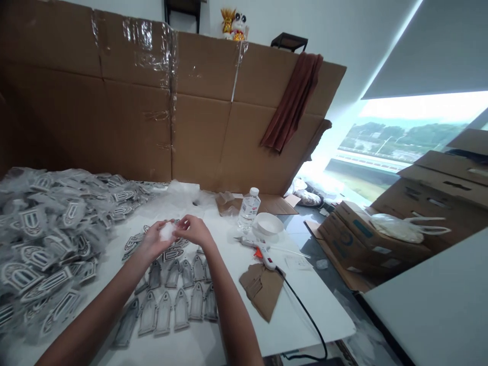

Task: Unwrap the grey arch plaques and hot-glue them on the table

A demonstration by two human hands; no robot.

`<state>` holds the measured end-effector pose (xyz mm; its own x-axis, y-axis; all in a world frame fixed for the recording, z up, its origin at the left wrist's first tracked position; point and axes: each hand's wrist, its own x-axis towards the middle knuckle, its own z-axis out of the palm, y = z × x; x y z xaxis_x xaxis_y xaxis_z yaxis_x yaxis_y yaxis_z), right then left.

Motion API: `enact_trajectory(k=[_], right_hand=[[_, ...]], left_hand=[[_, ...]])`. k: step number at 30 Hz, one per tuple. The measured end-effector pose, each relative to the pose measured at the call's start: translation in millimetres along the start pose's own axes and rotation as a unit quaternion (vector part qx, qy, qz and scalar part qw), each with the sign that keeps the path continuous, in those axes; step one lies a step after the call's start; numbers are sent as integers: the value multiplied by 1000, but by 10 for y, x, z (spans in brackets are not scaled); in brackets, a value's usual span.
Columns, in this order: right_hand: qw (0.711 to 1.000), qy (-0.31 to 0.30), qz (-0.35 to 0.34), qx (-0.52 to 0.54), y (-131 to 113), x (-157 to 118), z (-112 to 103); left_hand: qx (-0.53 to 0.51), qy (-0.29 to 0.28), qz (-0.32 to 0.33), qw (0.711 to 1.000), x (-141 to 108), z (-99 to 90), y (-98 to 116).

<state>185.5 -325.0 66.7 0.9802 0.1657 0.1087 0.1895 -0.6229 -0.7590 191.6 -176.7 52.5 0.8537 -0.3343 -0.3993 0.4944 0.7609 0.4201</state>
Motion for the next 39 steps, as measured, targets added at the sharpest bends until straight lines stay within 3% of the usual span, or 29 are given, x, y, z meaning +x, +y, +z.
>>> enact_trajectory(k=[7, 17, 30, 39], right_hand=[[999, -7, -20, -26, 80, 101, 104], [999, 10, 2, -40, 221, 188, 200], [998, 29, 38, -50, 204, 180, 229], [997, 8, 45, -60, 174, 176, 220]], left_hand=[[-1, 23, 10, 1000, 132, 7, -45], [13, 43, -27, 999, 241, -70, -130], [27, 19, -31, 999, 274, -127, -172], [24, 4, -42, 999, 261, -123, -191]])
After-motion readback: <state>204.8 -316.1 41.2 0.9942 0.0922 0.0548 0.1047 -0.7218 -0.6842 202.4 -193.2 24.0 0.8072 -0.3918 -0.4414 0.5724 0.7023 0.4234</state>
